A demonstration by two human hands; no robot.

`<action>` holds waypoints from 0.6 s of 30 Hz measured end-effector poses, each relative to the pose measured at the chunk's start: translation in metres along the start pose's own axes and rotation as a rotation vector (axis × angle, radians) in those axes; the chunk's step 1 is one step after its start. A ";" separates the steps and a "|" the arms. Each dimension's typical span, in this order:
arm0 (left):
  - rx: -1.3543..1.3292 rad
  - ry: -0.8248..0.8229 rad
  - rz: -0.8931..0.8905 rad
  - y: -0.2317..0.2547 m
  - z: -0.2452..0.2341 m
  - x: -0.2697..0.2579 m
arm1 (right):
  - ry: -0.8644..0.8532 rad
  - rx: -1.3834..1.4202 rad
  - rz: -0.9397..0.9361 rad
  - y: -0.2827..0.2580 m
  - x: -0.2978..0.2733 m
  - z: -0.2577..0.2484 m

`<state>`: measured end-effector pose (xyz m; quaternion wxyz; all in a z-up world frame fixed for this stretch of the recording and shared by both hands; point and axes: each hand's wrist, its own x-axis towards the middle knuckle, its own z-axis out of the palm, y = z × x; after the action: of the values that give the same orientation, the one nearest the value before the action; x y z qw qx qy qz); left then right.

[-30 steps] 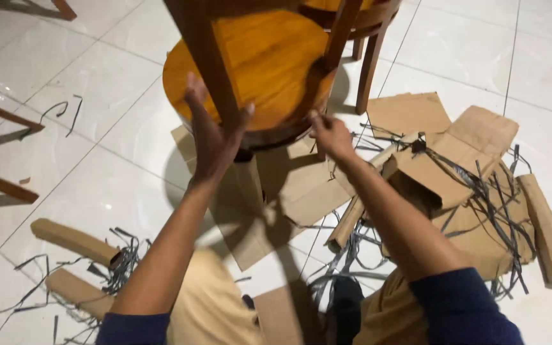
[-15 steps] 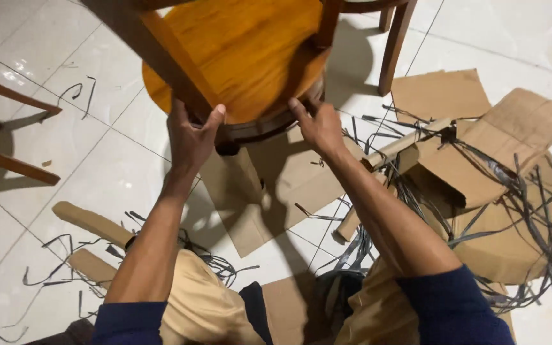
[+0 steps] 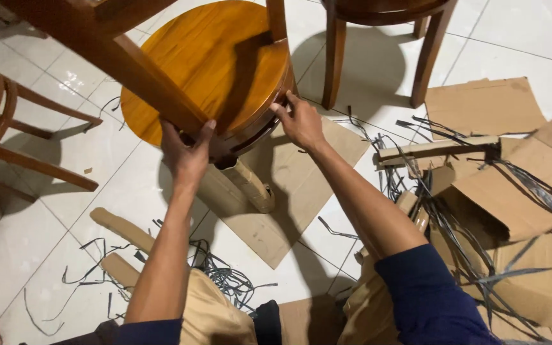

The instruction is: Wrapping wooden chair legs with cardboard and securing them with plastic ties

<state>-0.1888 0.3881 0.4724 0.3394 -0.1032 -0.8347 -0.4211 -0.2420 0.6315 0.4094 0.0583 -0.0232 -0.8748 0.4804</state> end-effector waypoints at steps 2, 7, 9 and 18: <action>-0.086 0.034 0.006 -0.009 0.010 -0.002 | 0.068 0.001 -0.071 0.018 0.008 0.006; -0.048 0.126 0.061 -0.017 0.009 -0.017 | 0.215 0.157 0.073 0.036 -0.014 0.004; -0.012 0.163 0.087 -0.027 0.005 -0.029 | 0.197 0.174 0.255 0.059 -0.013 0.017; 0.190 -0.402 -0.490 -0.084 0.012 -0.106 | -0.242 -0.196 0.124 0.046 -0.033 0.107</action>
<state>-0.1535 0.3571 0.3451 0.0646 0.0521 -0.9205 -0.3817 -0.2234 0.5638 0.3112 -0.0799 -0.0245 -0.9149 0.3948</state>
